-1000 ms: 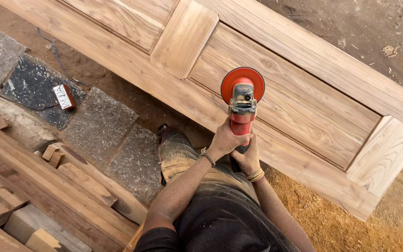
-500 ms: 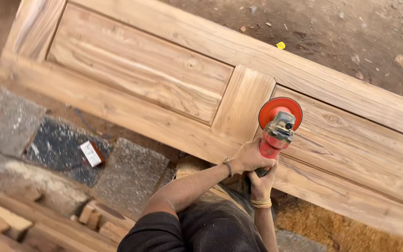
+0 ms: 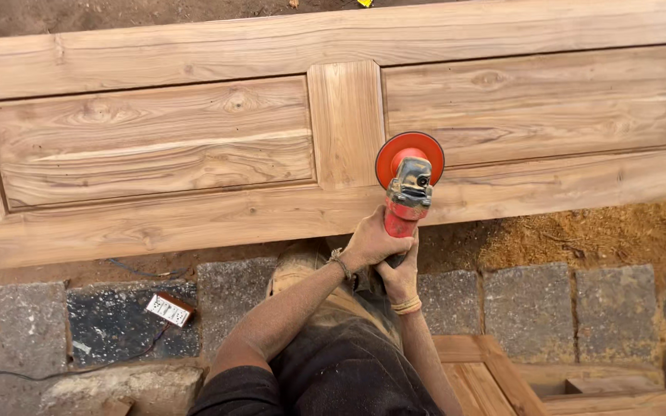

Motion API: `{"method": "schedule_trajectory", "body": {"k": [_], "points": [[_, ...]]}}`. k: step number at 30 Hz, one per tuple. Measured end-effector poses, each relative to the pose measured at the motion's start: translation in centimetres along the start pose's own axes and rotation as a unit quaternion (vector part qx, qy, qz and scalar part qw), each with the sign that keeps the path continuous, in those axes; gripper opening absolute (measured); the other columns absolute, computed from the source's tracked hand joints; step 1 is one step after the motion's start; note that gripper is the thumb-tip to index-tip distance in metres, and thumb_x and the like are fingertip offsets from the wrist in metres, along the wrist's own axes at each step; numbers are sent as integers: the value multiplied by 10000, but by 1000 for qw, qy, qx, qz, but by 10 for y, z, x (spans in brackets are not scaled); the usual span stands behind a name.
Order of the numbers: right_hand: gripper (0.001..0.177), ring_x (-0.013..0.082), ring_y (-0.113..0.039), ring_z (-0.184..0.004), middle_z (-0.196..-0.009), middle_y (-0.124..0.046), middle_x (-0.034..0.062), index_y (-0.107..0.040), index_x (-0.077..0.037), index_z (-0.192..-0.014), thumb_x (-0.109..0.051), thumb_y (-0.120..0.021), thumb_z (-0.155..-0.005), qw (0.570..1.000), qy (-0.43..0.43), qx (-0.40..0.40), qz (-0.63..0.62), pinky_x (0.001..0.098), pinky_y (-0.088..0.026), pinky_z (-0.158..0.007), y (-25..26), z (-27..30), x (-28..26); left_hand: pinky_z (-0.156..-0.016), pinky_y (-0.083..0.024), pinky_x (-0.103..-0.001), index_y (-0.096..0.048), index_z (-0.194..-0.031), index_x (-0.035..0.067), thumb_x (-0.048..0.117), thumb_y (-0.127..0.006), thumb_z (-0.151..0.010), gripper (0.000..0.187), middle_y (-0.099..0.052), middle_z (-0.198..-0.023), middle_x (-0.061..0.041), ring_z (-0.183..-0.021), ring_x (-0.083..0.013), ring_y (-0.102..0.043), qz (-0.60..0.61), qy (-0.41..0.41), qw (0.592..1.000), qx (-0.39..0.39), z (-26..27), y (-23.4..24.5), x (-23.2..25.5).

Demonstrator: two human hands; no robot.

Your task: The person uses a red angle grinder with a sanding disc to sand the surface of a large wooden door panel. They move the tool across the flat areas and along the raised frame edges, generating sawdust.

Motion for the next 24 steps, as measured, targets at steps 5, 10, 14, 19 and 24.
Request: {"method": "schedule_trajectory", "body": {"k": [5,10,14,19,24], "points": [[1068,216,-530,-1300,-1445,-479,121,-181,-106,-1614,-101,-777,-728,997,-66,16,18,389,-479,-1079,-5,38,-2,-859,-609,-406,-551,-1209,-15,463,-795,-634,786,-726,-1064,-206,-973,-327,-757,-16,33,999,-35,22,-12,-31],[1050,247,-534,-1252,-1419,-480,119,-235,-100,-1577,-115,-792,-687,995,-73,50,-52,420,-461,-1032,-52,24,-6,-905,-578,-407,-660,-1142,-10,474,-802,-656,700,-750,-1055,-222,-1006,-335,-745,-25,5,998,-60,4,19,-42],[945,209,-575,-1147,-1310,-550,79,-342,-88,-1516,-149,-792,-687,991,-96,92,-23,378,-497,-953,-103,-20,11,-922,-565,-420,-612,-1179,-27,487,-830,-653,768,-719,-1084,-242,-1034,-360,-718,-60,45,995,-70,-34,72,-61],[655,160,-595,-1119,-1216,-602,102,-507,-46,-1341,-141,-811,-769,996,-21,63,56,315,-536,-955,-177,-112,1,-885,-575,-437,-624,-1195,0,470,-801,-640,749,-711,-1099,-249,-1023,-391,-709,-55,9,998,-32,-111,171,-51],[678,215,-689,-676,-931,-666,135,-460,-56,-1320,-153,-783,-732,984,-170,53,21,355,-588,-543,-211,-175,-10,-904,-593,-427,-701,-1145,37,495,-775,-694,647,-748,-1105,-225,-1050,-360,-738,-54,62,995,-62,-168,216,-62]]}}
Point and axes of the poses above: each hand's wrist, its own z-axis away from the middle knuckle, its own y-axis out of the back of the hand, x = y × z, the point moved 7 cm from there along -z, towards the middle knuckle
